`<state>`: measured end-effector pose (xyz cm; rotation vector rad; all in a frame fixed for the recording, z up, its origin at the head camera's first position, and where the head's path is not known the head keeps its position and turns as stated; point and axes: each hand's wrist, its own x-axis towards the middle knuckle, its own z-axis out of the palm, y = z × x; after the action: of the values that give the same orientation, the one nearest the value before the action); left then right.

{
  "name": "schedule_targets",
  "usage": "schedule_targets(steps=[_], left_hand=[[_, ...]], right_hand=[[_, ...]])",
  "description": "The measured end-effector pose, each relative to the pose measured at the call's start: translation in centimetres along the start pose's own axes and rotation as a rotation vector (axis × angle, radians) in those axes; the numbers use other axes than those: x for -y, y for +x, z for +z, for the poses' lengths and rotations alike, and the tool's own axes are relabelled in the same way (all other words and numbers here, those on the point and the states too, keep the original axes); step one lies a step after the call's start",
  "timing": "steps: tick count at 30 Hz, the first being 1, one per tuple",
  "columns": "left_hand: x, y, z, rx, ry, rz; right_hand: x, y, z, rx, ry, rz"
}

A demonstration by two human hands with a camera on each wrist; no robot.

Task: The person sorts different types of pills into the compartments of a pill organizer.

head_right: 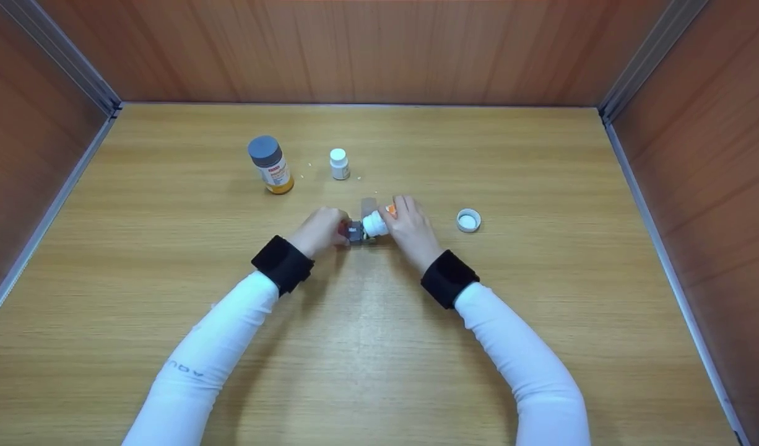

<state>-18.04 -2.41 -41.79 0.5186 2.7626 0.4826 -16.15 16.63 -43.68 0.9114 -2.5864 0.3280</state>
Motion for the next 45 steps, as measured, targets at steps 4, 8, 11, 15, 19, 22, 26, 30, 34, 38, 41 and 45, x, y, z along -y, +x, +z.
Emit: schedule_targets(steps=[4, 8, 11, 15, 19, 22, 26, 30, 34, 38, 41, 45], left_hand=[[0.0, -0.1, 0.0, -0.015, 0.001, 0.014], [0.0, -0.2, 0.0, -0.052, 0.028, 0.031], [0.0, -0.2, 0.0, -0.067, 0.04, 0.03], [0.0, -0.2, 0.0, -0.051, 0.024, 0.019], [-0.1, -0.1, 0.0, -0.027, 0.015, 0.01], [-0.1, -0.1, 0.0, -0.02, 0.013, 0.008], [0.0, -0.1, 0.0, -0.02, 0.009, 0.01], [0.0, -0.1, -0.1, -0.016, -0.007, 0.003], [0.0, -0.2, 0.0, -0.016, -0.013, -0.006], [0.0, -0.1, 0.1, -0.015, 0.009, -0.002], [0.0, -0.2, 0.2, -0.02, 0.029, 0.011], [0.1, -0.3, 0.4, -0.031, 0.036, 0.027]], right_hand=[[0.0, 0.0, 0.0, -0.01, 0.003, -0.01], [0.0, -0.1, 0.2, -0.049, -0.022, -0.038], [-0.1, -0.1, 0.3, -0.069, -0.041, -0.061], [-0.1, -0.1, 0.3, -0.066, -0.016, -0.065], [-0.1, -0.2, 0.1, -0.038, 0.003, -0.036], [-0.1, -0.2, 0.0, -0.003, 0.042, 0.033], [-0.2, -0.4, -0.2, 0.038, 0.172, 0.177], [-0.5, -0.6, -0.3, 0.066, 0.341, 0.323], [-0.5, -0.8, -0.5, 0.096, 0.545, 0.458], [-0.2, -0.9, -0.8, 0.121, 0.767, 0.543], [0.6, -0.9, -1.1, 0.168, 0.881, 0.588], [2.1, -1.2, -1.1, 0.209, 0.949, 0.577]])
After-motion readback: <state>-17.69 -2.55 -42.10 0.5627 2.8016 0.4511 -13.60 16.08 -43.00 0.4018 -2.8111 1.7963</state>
